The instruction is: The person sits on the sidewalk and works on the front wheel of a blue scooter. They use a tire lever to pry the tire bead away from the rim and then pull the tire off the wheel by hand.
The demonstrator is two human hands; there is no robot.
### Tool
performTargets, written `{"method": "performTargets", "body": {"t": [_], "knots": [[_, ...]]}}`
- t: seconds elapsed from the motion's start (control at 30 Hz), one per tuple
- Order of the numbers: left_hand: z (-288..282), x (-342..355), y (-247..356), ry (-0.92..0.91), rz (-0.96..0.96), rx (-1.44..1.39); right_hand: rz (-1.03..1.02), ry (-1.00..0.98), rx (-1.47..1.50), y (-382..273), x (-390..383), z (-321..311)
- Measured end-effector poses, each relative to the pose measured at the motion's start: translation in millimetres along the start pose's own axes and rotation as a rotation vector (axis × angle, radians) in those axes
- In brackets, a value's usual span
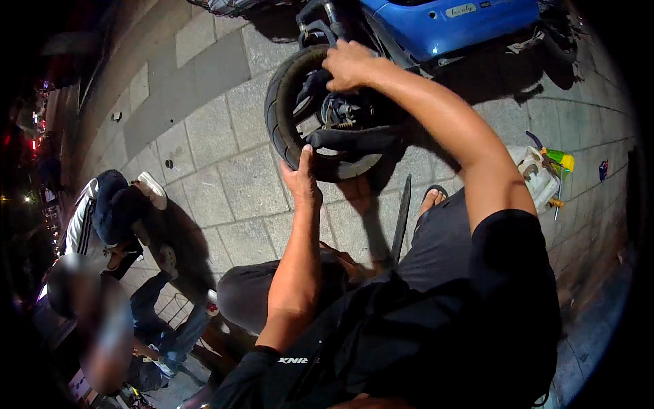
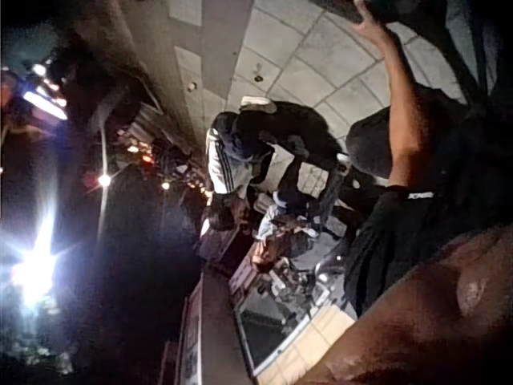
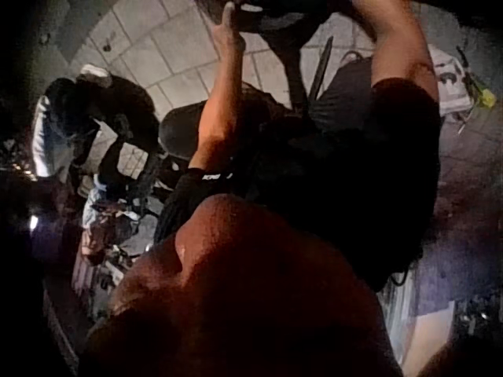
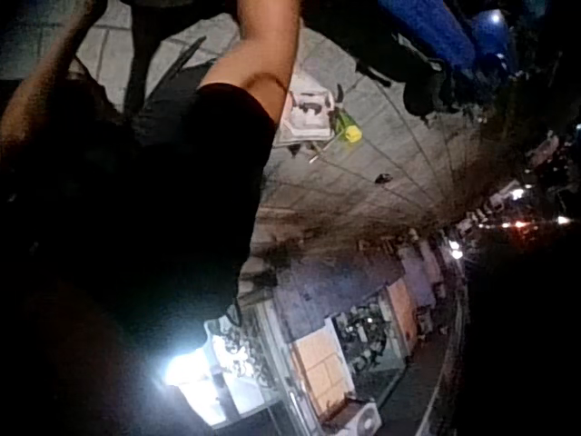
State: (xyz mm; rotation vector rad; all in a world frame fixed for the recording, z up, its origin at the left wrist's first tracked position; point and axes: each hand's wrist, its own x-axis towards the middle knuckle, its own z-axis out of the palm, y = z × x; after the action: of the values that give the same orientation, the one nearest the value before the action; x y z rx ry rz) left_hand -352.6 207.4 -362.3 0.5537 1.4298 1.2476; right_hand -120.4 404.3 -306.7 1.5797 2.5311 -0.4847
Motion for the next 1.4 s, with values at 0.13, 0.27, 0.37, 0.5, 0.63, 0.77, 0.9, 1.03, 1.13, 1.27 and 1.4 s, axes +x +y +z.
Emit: {"method": "performTargets", "body": {"t": [0.13, 0.27, 0.37, 0.5, 0.63, 0.77, 0.9, 1.03, 1.13, 1.27, 1.4], "knots": [[12, 5, 16, 0.046, 0.064, 0.124, -0.054, 0.034, 0.006, -15, 1, 9], [21, 23, 30, 0.077, 0.318, 0.56, -0.084, 0.011, 0.495, -31, 4, 17], [19, 46, 49, 0.138, 0.503, 1.044, 0.075, -0.029, 0.534, -53, -12, 6], [45, 33, 88, 0.027, 0.29, 1.292, 0.001, -0.046, 0.393, -52, -35, 3], [35, 28, 95, 0.067, 0.34, 1.373, -0.444, 0.03, 0.119, -66, -76, 1], [44, 15, 116, -0.023, 0.195, 1.415, -0.518, 0.145, 0.141, -43, -105, 19], [46, 22, 117, -0.071, 0.167, 1.46, -0.294, 0.02, 0.076, -16, -89, 24], [52, 21, 126, -0.109, 0.104, 1.392, -0.248, 0.184, 0.053, 3, -53, 4], [39, 29, 104, -0.113, 0.154, 1.28, -0.188, 0.142, -0.004, 7, -29, 6], [22, 48, 85, -0.171, 0.2, 1.102, -0.173, 0.073, -0.011, 2, -26, 7], [-12, 83, 59, -0.346, 0.207, 0.822, -0.268, 0.191, -0.022, -24, -36, 12]]}}
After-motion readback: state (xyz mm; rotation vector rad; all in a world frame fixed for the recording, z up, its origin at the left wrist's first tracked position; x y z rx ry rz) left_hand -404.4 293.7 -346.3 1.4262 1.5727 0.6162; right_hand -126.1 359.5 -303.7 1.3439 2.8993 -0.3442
